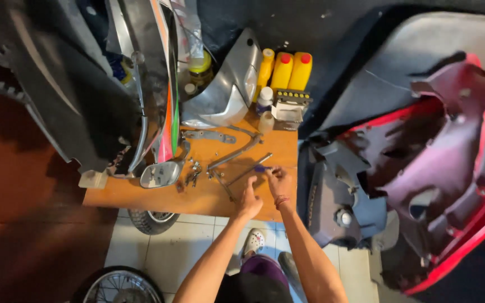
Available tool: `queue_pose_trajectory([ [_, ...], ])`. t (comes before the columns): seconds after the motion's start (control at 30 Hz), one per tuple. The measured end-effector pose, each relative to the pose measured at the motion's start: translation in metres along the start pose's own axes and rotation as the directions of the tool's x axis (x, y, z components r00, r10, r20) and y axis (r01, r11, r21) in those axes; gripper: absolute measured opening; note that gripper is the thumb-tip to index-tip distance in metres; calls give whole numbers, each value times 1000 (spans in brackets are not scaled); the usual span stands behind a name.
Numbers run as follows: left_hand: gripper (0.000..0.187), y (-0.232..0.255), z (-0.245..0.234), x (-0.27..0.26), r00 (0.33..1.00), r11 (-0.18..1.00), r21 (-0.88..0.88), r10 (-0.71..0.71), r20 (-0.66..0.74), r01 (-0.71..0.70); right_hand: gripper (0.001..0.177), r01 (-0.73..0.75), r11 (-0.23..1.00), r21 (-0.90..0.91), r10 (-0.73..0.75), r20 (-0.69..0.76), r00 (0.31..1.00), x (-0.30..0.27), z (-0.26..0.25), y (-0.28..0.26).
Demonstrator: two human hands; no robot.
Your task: Organizing motorcycle parts on a workbench, wiping them down, and sweeping the floor in a garage.
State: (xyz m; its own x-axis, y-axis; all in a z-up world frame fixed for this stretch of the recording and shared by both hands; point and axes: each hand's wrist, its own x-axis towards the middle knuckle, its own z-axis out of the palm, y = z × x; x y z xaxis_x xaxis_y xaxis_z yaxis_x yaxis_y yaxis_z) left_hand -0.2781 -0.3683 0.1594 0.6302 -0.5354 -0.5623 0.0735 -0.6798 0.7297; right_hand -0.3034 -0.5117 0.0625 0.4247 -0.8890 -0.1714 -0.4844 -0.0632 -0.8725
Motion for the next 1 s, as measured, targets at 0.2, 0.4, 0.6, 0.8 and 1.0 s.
queue_pose_trajectory([
  [0.2,71,9,2,-32,873,903,-148,332,-358,-404,8,-195,713,674,156,118,981,-82,-40,-113],
  [0.4,35,10,-24,-75,778,814,-279,296,-555,-509,18,-313,391,866,160,271,949,-109,-28,-120],
  [0.6,35,-32,-15,-80,900,845,-480,5,-437,-238,51,-361,494,791,23,403,915,-136,-33,-118],
  [0.8,36,-36,-15,-84,907,807,-547,-35,-420,-222,49,-399,593,699,-7,501,866,-136,-32,-114],
  [1.0,34,-23,-23,-82,920,787,-594,-92,-382,-167,64,-409,582,703,33,482,875,-130,-26,-117],
])
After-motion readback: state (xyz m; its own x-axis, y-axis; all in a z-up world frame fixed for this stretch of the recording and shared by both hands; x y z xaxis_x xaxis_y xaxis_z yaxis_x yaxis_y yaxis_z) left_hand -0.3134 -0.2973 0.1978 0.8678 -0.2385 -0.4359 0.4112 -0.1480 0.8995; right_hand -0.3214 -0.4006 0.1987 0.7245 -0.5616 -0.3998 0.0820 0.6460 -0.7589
